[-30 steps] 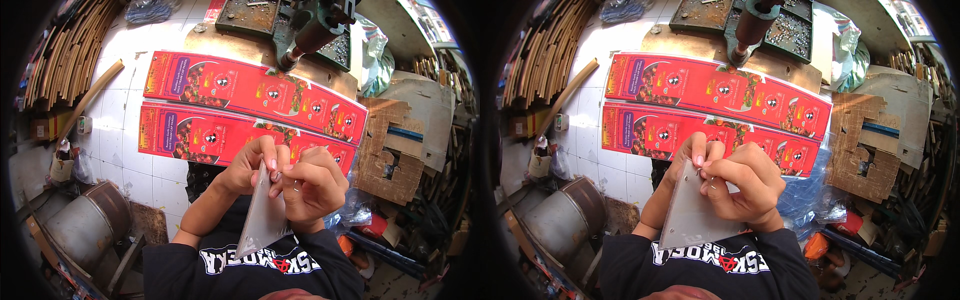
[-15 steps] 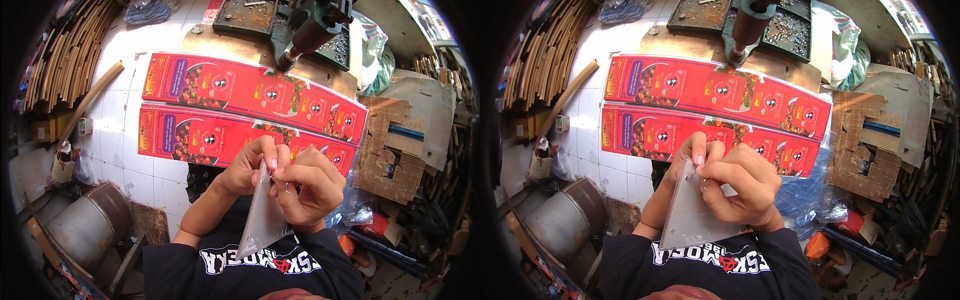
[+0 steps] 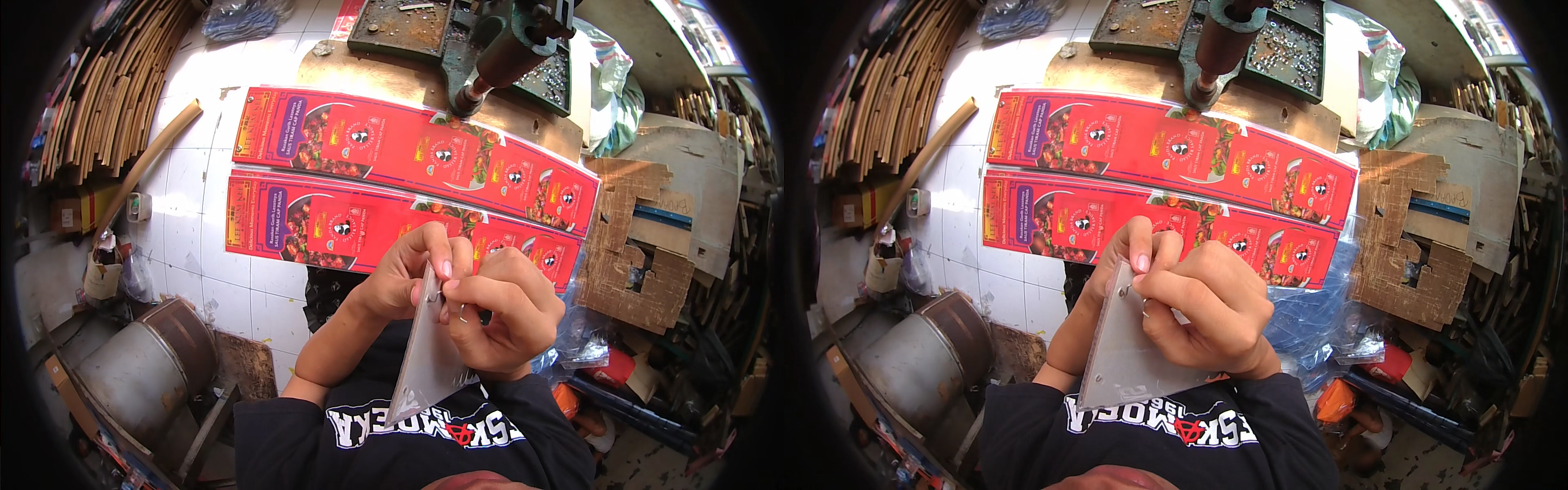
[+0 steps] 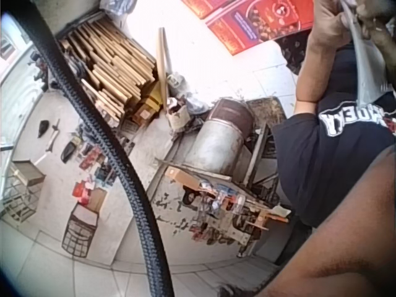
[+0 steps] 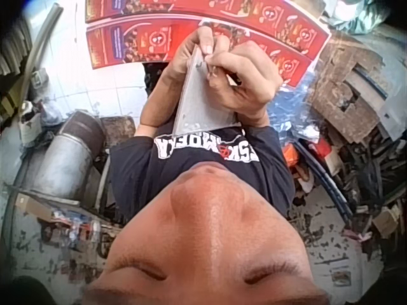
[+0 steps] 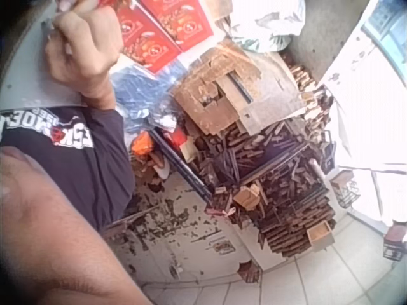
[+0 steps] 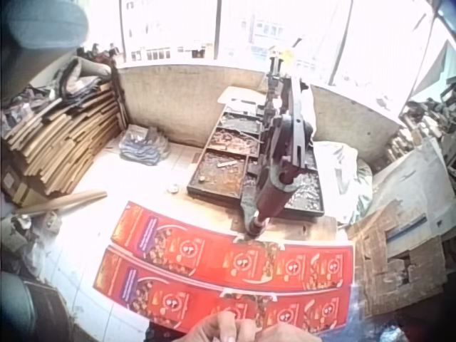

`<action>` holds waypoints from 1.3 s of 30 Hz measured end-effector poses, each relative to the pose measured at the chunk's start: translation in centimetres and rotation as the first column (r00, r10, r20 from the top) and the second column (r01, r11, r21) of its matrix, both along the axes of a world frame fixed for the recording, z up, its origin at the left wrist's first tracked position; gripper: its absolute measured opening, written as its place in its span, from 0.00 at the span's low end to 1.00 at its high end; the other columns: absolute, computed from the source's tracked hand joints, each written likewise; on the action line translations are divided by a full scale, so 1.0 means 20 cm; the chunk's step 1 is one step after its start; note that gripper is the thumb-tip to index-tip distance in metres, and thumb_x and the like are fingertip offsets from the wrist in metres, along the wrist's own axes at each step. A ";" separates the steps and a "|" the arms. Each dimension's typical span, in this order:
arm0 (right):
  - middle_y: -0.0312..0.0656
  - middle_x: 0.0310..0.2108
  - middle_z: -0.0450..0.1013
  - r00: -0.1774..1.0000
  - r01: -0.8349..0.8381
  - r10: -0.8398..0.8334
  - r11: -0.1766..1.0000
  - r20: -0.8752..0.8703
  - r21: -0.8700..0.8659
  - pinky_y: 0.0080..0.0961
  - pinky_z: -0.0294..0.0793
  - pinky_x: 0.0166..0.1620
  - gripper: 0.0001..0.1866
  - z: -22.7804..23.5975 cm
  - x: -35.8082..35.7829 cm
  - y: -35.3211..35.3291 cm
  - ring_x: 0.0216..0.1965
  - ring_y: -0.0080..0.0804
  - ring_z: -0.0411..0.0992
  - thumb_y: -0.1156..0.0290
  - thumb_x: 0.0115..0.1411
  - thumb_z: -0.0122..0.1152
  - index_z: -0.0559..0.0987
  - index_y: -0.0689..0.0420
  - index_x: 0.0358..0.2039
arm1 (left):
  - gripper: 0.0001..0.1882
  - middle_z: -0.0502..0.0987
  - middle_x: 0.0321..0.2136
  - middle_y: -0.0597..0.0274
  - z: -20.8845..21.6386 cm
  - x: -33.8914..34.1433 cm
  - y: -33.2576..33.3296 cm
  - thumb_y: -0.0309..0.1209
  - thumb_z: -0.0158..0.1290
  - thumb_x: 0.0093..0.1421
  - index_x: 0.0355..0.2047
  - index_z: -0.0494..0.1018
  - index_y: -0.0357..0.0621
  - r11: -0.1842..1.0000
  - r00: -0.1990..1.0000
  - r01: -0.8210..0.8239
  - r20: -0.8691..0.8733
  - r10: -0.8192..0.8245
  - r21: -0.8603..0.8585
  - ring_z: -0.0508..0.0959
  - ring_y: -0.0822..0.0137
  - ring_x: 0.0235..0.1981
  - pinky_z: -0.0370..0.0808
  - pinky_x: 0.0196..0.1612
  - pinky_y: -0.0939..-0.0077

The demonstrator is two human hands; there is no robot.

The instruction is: The person places a red card and a grey plate into a transparent plastic sleeve by hand. They then use a manual grommet press to attach a metal eyelet to the corner of the assembly.

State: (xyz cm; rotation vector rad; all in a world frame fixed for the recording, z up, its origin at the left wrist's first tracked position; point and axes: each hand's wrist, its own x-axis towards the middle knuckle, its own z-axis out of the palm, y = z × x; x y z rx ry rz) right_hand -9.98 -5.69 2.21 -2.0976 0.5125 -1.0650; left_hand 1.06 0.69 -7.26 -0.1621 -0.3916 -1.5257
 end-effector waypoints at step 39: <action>0.37 0.22 0.72 0.998 -0.025 0.026 0.999 0.064 -0.028 0.23 0.69 0.24 0.14 0.00 -0.03 0.03 0.21 0.28 0.71 0.84 0.41 0.67 0.83 0.58 0.31 | 0.07 0.69 0.36 0.57 0.02 -0.04 0.01 0.32 0.49 0.70 0.45 0.67 0.47 0.998 0.997 -0.047 0.055 0.050 -0.045 0.73 0.71 0.33 0.74 0.35 0.81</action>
